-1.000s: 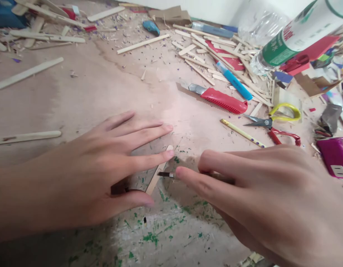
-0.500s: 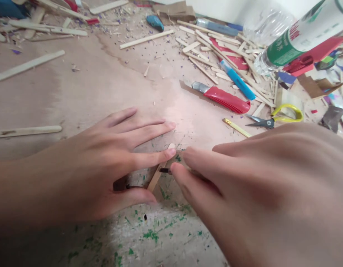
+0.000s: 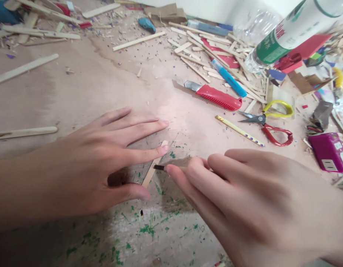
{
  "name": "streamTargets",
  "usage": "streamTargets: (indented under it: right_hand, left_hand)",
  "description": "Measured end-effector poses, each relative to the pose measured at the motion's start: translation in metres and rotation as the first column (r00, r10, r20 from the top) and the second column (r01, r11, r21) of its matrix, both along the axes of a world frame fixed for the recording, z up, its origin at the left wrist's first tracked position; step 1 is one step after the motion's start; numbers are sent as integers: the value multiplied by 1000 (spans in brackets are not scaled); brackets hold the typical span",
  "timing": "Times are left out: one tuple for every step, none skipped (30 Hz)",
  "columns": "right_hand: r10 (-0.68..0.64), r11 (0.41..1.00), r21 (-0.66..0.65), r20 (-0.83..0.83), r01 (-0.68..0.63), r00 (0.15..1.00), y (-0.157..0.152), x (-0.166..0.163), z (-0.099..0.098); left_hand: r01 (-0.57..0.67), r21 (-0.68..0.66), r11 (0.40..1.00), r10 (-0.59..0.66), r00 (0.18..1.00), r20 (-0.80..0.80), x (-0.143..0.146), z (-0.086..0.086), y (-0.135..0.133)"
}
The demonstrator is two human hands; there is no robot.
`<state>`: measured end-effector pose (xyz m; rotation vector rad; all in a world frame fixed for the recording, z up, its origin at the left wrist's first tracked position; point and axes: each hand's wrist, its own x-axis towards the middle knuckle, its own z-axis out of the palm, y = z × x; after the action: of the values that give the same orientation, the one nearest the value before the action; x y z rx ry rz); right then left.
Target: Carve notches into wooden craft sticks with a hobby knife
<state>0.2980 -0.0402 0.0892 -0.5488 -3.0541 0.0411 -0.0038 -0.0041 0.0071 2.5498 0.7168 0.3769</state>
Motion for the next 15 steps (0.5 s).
streamTargets:
  right_hand:
    - [53, 997, 63, 18, -54, 998, -2, 2, -3]
    - [53, 993, 100, 23, -55, 998, -4, 4, -5]
    - [32, 993, 116, 24, -35, 999, -6, 5, -7]
    - [4, 993, 116, 28, -7, 1000, -9, 6, -9]
    - [-30, 995, 97, 31, 27, 999, -11, 7, -11]
    - [-68, 996, 64, 29, 67, 997, -13, 8, -12]
    - [-102, 995, 24, 23, 101, 995, -14, 8, -13]
    - [-131, 991, -11, 24, 131, 991, -14, 8, -13]
    - [-152, 988, -33, 35, 153, 988, -12, 8, -13]
    - [-162, 986, -35, 44, 164, 986, -10, 9, -13]
    - [-159, 987, -24, 46, 160, 986, -7, 9, -12]
    - [-146, 989, -10, 40, 146, 989, -4, 9, -10]
    - [-132, 991, -1, 30, 132, 991, -1, 8, -9]
    - [-118, 993, -4, 20, 118, 993, 2, 8, -7]
    - [-106, 994, -10, 16, 106, 994, 4, 8, -5]
  left_hand:
    - [-1, 2, 1000, 1, 1000, -1, -1, -1, -1]
    - [2, 4, 1000, -2, 1000, -1, -2, -2, -2]
    - [2, 7, 1000, -2, 1000, 3, -2, -2, -2]
    - [1, 12, 1000, -1, 1000, 7, -3, -3, -3]
    - [0, 17, 1000, 0, 1000, 14, -3, -4, -3]
    - [1, 20, 1000, -1, 1000, 17, -3, -4, -3]
    - [-2, 25, 1000, 2, 1000, 19, -3, -4, -3]
    - [-7, 32, 999, 6, 1000, 19, -3, -5, -2]
    - [-14, 43, 999, 13, 1000, 18, -3, -5, -2]
    - [-17, 53, 998, 16, 1000, 16, -3, -5, -2]
    - [-18, 59, 998, 18, 1000, 10, -3, -5, -1]
    - [-19, 64, 998, 19, 1000, 3, -4, -5, -1]
    - [-17, 67, 998, 17, 1000, -3, -4, -5, -1]
    - [-14, 67, 998, 15, 1000, -7, -4, -5, -1]
    - [-13, 70, 997, 14, 1000, -7, -5, -6, -1]
